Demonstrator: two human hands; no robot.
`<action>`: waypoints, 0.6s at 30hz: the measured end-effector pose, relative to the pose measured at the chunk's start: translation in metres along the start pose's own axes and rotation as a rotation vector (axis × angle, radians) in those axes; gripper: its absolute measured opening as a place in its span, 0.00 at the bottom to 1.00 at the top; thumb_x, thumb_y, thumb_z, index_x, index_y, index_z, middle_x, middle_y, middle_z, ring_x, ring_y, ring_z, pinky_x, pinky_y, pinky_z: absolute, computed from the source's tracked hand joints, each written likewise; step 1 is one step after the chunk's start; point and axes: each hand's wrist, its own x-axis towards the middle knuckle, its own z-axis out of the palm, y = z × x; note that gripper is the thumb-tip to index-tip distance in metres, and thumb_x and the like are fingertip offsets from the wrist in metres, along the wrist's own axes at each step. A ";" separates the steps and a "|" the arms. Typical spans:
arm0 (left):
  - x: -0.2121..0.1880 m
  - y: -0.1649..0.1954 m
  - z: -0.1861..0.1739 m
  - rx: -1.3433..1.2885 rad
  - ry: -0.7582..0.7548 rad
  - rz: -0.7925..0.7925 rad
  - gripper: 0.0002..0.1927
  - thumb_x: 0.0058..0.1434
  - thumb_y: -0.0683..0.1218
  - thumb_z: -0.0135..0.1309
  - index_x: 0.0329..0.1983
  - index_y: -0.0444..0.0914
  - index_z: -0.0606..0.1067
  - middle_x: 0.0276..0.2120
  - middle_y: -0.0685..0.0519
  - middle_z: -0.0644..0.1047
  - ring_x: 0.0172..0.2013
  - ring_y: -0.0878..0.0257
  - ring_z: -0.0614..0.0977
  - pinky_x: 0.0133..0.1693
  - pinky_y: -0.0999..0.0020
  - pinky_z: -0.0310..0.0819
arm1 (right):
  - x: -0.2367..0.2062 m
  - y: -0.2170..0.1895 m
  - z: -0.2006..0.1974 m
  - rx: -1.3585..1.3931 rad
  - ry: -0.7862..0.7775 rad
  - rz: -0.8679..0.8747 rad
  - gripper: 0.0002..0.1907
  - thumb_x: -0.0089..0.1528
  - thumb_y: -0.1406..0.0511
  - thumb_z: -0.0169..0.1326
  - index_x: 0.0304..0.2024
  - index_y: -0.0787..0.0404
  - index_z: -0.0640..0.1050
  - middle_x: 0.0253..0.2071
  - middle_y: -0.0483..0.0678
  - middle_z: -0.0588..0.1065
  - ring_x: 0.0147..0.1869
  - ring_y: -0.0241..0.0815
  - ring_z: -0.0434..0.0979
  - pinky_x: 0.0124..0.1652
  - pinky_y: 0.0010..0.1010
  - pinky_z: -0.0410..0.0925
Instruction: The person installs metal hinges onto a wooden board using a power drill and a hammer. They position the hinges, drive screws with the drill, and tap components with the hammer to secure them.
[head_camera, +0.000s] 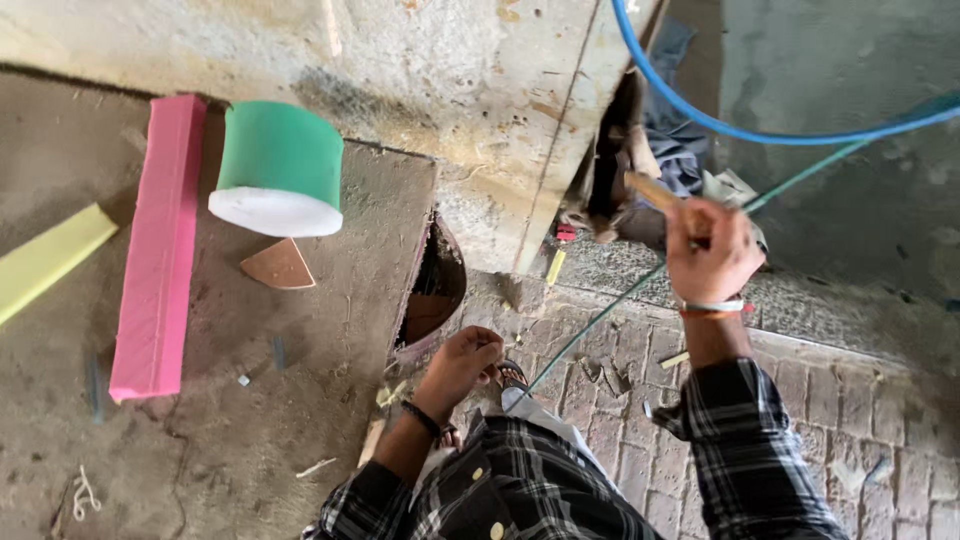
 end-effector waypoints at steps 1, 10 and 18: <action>-0.006 -0.002 -0.001 0.014 -0.021 0.024 0.09 0.64 0.46 0.55 0.43 0.36 0.76 0.32 0.53 0.80 0.28 0.67 0.81 0.33 0.71 0.74 | 0.005 -0.010 -0.002 0.024 0.099 0.065 0.14 0.70 0.67 0.70 0.48 0.61 0.75 0.38 0.44 0.77 0.37 0.33 0.76 0.36 0.27 0.71; -0.085 -0.047 -0.025 -0.019 -0.177 0.154 0.25 0.71 0.58 0.50 0.57 0.33 0.71 0.40 0.53 0.77 0.37 0.68 0.79 0.37 0.73 0.75 | -0.044 -0.160 -0.136 0.474 0.361 0.488 0.10 0.73 0.67 0.62 0.44 0.60 0.71 0.35 0.41 0.71 0.28 0.29 0.64 0.24 0.24 0.59; -0.105 -0.079 0.034 -0.269 -0.111 0.083 0.29 0.67 0.65 0.47 0.56 0.38 0.69 0.24 0.53 0.75 0.20 0.68 0.76 0.19 0.73 0.67 | -0.179 -0.178 -0.260 0.858 0.151 0.923 0.12 0.74 0.60 0.56 0.41 0.60 0.70 0.21 0.42 0.67 0.19 0.30 0.63 0.23 0.26 0.61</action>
